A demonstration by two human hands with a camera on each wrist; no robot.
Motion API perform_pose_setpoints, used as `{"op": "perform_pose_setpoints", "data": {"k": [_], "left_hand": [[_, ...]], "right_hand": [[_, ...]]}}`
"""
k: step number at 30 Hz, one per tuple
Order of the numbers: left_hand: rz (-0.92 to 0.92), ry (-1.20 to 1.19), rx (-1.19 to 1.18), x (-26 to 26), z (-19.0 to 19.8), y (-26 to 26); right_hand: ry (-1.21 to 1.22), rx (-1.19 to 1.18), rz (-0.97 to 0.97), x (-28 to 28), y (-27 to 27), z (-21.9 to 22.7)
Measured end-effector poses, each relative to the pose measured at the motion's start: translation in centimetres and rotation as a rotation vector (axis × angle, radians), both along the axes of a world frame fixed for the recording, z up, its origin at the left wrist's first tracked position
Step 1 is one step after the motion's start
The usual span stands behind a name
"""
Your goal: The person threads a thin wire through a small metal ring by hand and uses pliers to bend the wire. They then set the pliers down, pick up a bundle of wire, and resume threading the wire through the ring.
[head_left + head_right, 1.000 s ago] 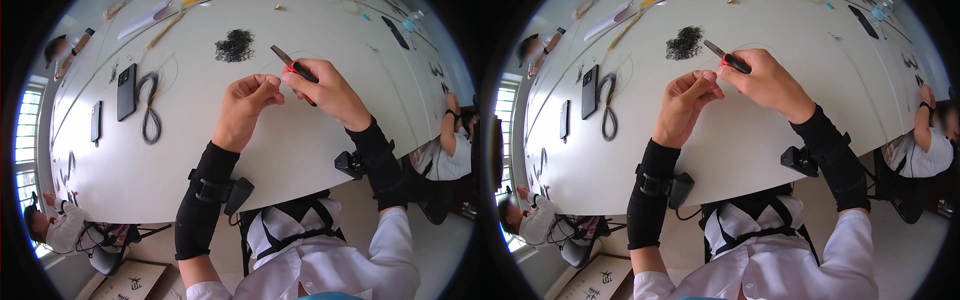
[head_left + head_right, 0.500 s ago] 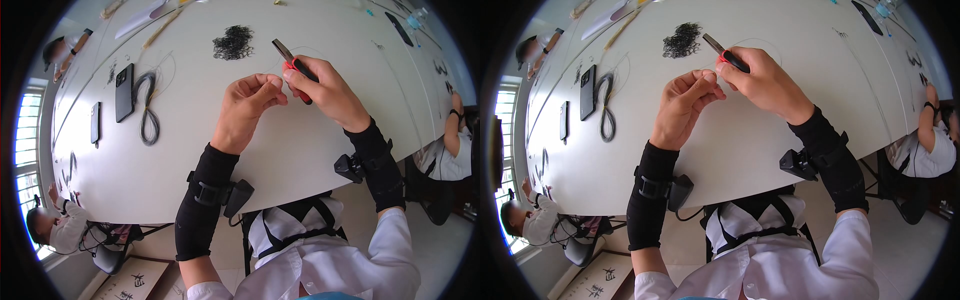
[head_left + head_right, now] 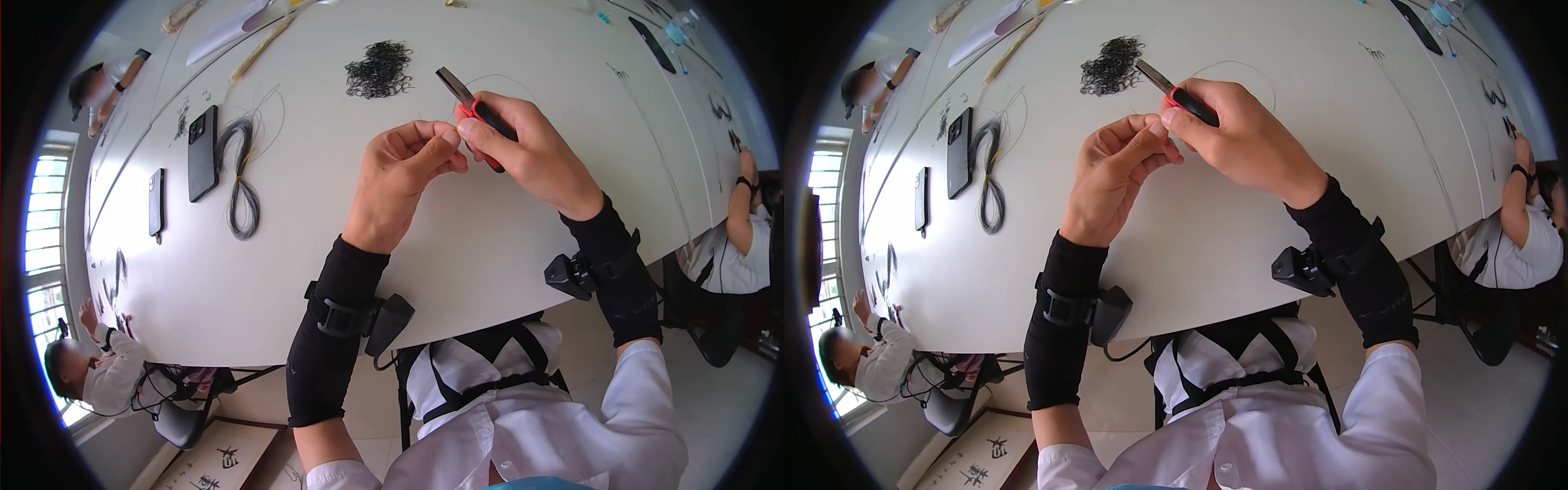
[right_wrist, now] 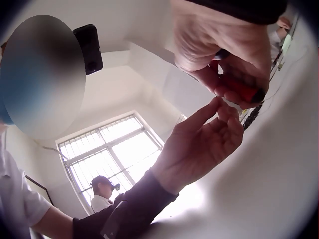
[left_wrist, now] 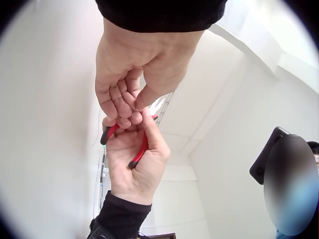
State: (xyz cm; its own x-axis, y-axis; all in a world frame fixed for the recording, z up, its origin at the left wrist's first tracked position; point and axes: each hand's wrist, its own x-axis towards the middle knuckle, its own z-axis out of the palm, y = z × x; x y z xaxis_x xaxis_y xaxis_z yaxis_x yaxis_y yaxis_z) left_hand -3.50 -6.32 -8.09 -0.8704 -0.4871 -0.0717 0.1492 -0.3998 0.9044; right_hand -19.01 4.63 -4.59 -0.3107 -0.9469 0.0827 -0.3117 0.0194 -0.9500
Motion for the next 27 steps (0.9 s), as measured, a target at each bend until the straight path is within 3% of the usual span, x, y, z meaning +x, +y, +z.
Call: {"op": "perform_pose_setpoints", "data": {"k": [19,27], "left_hand": [[-0.052,0.024,0.260,-0.02,0.23,-0.35],[-0.045,-0.015,0.145,0.02,-0.22,-0.13]], "right_hand": [[-0.031,0.093,-0.032,-0.36,0.06,-0.36],[0.140,0.053,-0.033,-0.37,0.04,-0.71]]}}
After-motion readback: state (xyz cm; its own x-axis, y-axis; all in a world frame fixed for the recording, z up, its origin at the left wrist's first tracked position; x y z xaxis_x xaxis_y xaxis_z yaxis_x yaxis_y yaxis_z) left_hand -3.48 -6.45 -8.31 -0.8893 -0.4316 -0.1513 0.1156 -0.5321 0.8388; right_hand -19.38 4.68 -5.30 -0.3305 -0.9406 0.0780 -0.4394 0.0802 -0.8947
